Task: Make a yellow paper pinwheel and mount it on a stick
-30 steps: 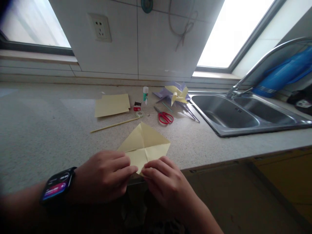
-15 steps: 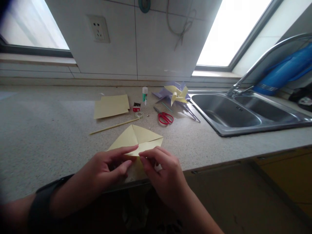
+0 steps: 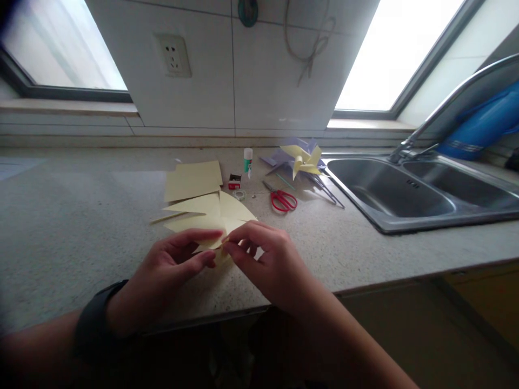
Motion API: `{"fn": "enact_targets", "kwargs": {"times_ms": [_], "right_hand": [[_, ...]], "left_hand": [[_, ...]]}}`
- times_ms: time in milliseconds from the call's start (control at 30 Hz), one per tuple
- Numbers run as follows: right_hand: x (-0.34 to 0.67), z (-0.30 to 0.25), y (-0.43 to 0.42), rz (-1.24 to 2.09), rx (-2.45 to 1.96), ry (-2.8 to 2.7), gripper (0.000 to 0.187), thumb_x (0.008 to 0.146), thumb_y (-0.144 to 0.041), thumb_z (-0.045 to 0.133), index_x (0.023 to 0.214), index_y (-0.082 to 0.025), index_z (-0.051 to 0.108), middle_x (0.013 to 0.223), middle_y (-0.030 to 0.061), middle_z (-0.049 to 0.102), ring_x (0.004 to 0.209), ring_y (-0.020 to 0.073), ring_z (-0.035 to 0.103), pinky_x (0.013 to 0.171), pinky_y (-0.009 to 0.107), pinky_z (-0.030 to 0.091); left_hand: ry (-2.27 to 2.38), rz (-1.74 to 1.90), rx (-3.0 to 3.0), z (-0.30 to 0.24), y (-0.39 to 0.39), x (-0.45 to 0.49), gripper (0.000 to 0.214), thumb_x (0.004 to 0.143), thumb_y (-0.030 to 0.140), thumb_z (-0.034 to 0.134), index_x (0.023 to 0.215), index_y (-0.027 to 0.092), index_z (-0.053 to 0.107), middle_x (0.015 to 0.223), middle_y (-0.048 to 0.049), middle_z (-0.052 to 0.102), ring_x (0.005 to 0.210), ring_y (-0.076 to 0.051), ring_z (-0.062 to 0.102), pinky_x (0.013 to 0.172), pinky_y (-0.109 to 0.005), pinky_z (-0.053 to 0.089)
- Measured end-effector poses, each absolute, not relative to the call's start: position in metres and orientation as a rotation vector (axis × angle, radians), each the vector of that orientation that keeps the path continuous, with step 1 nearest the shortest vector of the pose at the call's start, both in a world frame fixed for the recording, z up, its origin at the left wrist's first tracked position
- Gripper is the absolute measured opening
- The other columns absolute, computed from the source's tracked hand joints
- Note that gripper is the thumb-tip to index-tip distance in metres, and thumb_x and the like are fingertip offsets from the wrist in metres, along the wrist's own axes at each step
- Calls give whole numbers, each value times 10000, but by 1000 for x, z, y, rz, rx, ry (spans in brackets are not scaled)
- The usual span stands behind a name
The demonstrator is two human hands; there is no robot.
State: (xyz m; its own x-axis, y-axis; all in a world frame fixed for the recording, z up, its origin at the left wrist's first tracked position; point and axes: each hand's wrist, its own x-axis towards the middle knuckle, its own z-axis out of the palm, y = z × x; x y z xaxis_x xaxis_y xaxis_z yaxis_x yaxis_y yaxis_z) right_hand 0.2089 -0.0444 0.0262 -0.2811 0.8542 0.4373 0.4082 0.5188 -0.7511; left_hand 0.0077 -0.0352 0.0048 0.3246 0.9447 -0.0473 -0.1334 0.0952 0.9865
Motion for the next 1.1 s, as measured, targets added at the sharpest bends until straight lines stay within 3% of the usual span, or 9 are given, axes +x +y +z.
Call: {"fn": "enact_targets", "kwargs": {"times_ms": [233, 433, 833, 1100], "right_hand": [[211, 40, -27, 678, -994, -2095, 60, 922, -221, 670, 901, -184, 711, 795, -5, 685, 679, 97, 597, 622, 233, 486], [210, 48, -12, 715, -1003, -2174, 108, 940, -287, 659, 925, -198, 720, 788, -11, 694, 686, 103, 610, 627, 233, 491], [206, 55, 23, 887, -967, -2308, 70, 905, -237, 653, 918, -193, 706, 735, -21, 676, 633, 98, 594, 552, 210, 465], [205, 48, 37, 995, -1017, -2285, 130, 879, -314, 692, 823, -198, 669, 696, -16, 657, 601, 112, 583, 513, 225, 466]], "left_hand": [[895, 1051, 1103, -1, -27, 6, 242, 755, 324, 860, 926, 191, 753, 808, -6, 739, 744, -113, 654, 719, -213, 514], [883, 1061, 1098, -3, -23, 5, 207, 775, 326, 845, 916, 194, 769, 796, -6, 735, 735, -122, 650, 718, -231, 513], [922, 1076, 894, -7, -17, 6, 219, 758, 364, 856, 792, 178, 744, 704, 11, 710, 653, -90, 609, 648, -196, 463], [824, 1093, 796, -10, -14, 7, 222, 769, 274, 854, 882, 186, 685, 747, 31, 701, 672, -65, 616, 634, -157, 463]]}}
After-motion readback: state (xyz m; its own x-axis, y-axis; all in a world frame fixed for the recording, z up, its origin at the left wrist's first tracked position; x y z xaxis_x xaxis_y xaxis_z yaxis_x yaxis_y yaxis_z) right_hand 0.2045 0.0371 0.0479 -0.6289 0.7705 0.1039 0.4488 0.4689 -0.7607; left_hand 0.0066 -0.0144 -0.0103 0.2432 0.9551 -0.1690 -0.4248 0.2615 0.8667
